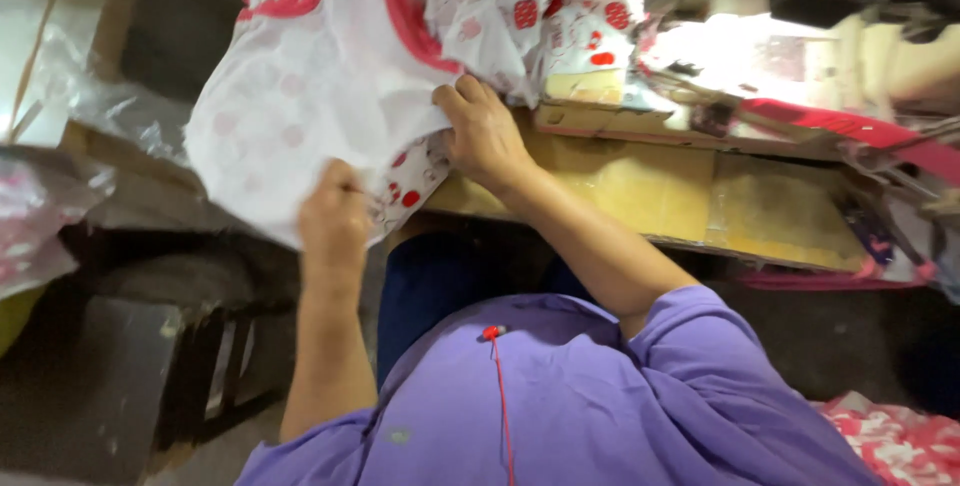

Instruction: Inspecting and placing small patterned garments into plastic bags at a sewing factory workstation.

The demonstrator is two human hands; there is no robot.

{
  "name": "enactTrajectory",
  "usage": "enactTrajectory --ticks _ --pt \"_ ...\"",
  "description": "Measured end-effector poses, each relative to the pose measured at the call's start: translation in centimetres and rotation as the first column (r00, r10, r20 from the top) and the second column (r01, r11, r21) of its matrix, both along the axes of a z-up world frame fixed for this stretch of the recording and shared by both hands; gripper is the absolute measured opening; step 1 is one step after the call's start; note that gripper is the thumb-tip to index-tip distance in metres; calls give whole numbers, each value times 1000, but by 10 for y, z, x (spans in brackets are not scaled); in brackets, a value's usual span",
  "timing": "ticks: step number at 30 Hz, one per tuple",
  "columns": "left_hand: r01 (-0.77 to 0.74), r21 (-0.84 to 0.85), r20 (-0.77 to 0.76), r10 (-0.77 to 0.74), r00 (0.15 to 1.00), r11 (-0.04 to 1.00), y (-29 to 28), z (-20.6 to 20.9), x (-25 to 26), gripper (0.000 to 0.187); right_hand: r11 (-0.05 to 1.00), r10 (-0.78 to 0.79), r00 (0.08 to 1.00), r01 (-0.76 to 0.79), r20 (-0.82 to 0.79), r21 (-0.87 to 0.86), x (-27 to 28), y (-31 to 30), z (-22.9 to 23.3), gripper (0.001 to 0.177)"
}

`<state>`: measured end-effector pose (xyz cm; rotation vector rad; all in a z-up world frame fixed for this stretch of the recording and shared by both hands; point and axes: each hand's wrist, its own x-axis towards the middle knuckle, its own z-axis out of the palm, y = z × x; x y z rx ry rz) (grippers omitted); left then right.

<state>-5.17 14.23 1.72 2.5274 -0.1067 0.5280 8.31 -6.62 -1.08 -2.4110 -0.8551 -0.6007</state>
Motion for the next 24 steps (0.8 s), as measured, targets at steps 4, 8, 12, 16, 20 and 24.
enactTrajectory --ticks 4,8,12,16,20,24 --pt "-270 -65 32 273 961 961 -26 34 46 11 496 443 851 31 -284 868 -35 -10 30 34" --pt "223 66 289 -233 929 972 -137 21 122 14 -110 820 513 578 -255 809 -84 -80 30 40" --pt "526 241 421 -576 701 815 -201 14 130 23 -17 758 516 626 -398 780 -103 -158 -25 35" --pt "448 405 450 -600 661 797 -211 31 108 40 138 655 549 590 -520 795 -125 -203 -46 19" --pt "301 395 485 -475 734 868 -230 20 106 40 138 593 619 551 -514 823 -126 -220 -33 13" --pt "246 388 499 -427 754 888 -251 11 126 42 103 558 679 514 -477 852 -108 -226 -25 10"
